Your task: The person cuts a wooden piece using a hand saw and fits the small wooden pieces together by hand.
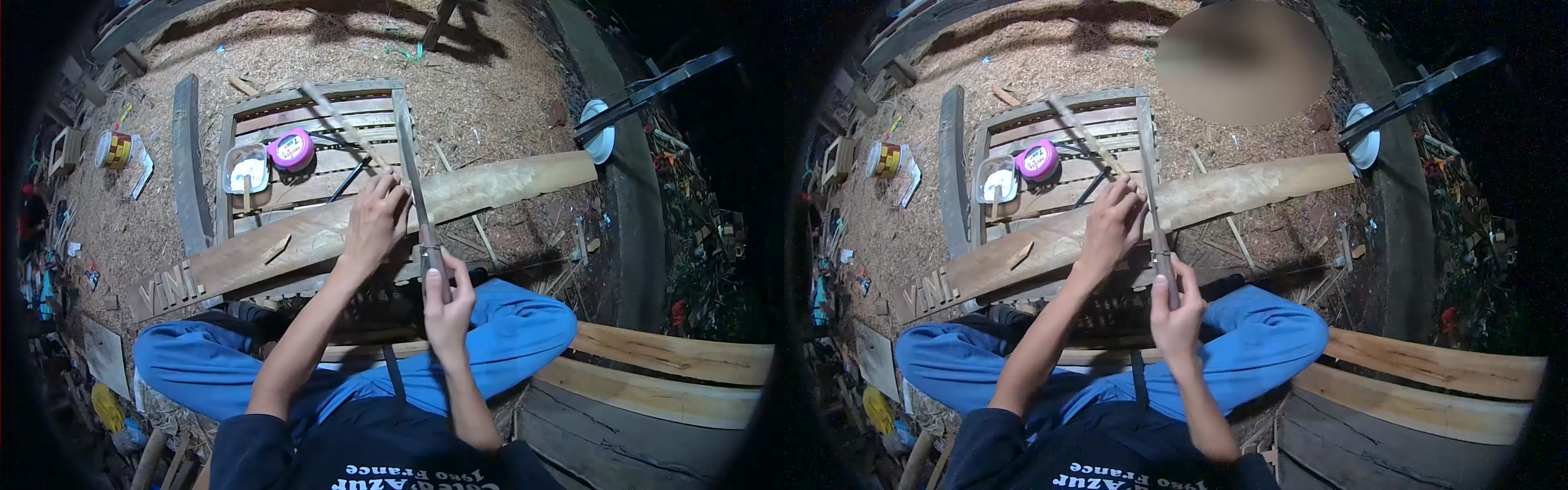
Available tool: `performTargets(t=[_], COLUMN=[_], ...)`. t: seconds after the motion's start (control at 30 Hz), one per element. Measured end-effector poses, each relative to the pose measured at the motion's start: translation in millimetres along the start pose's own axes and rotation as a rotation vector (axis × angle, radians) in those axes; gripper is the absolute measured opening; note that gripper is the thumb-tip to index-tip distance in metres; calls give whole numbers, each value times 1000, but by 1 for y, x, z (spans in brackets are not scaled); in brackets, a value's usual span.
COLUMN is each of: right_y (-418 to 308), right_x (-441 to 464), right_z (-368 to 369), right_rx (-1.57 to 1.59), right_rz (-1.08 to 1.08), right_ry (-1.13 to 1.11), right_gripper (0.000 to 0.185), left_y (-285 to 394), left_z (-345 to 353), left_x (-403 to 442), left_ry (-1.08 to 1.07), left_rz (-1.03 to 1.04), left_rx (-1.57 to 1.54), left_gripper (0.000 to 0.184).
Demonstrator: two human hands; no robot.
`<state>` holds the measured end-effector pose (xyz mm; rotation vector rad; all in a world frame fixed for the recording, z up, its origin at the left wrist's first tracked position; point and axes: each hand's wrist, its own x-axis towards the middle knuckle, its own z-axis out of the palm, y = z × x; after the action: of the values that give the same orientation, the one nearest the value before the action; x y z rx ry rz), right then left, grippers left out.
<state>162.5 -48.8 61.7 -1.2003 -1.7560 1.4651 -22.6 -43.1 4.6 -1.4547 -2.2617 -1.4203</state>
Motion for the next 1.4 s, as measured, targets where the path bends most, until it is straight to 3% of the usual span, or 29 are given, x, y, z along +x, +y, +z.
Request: performTargets(t=[0.1,0.13,0.23,0.3,0.37,0.43,0.83,0.9,0.97,1.0,1.1,1.13,1.4], right_y=[9,11,1,0,0,10,14,11,10,11,15,24,26], right_x=[-23,-30,0,-1,-22,-14,-16,-22,-17,-16,-12,-18,8], right_z=[-18,-19,-5,-6,-17,-13,-14,-14,-7,-11,-25,-27,-38], right_rx=[-39,37,37,-33,15,-35,47,-18,-217,-213,9,-11,125], right_rz=[-162,-50,-3,-99,20,-92,26,-5,-259,-256,17,-75,-110], right_ry=[14,13,-10,6,-3,12,50,58,97,100,15,34,203], right_gripper=[36,35,36,37,37,38,41,40,41,41,41,42,41], left_y=[-3,-5,-7,-6,-4,-8,0,-1,-1,-1,-1,0,-6], left_z=[-2,1,4,1,-4,-5,-5,-6,-6,-4,-2,-2,-4], left_x=[0,1,-3,-4,-7,-4,-6,-4,-5,-5,-4,-3,-3], left_ry=[-3,11,-16,-30,-90,-69,-83,-86,-111,-115,-60,-52,-100], left_rz=[35,48,31,17,38,50,44,40,65,68,52,59,21], left_rx=[-12,-6,-24,-4,-65,-50,-18,-13,8,10,-14,-3,-73], left_gripper=[17,17,17,17,18,18,19,18,18,18,18,17,16])
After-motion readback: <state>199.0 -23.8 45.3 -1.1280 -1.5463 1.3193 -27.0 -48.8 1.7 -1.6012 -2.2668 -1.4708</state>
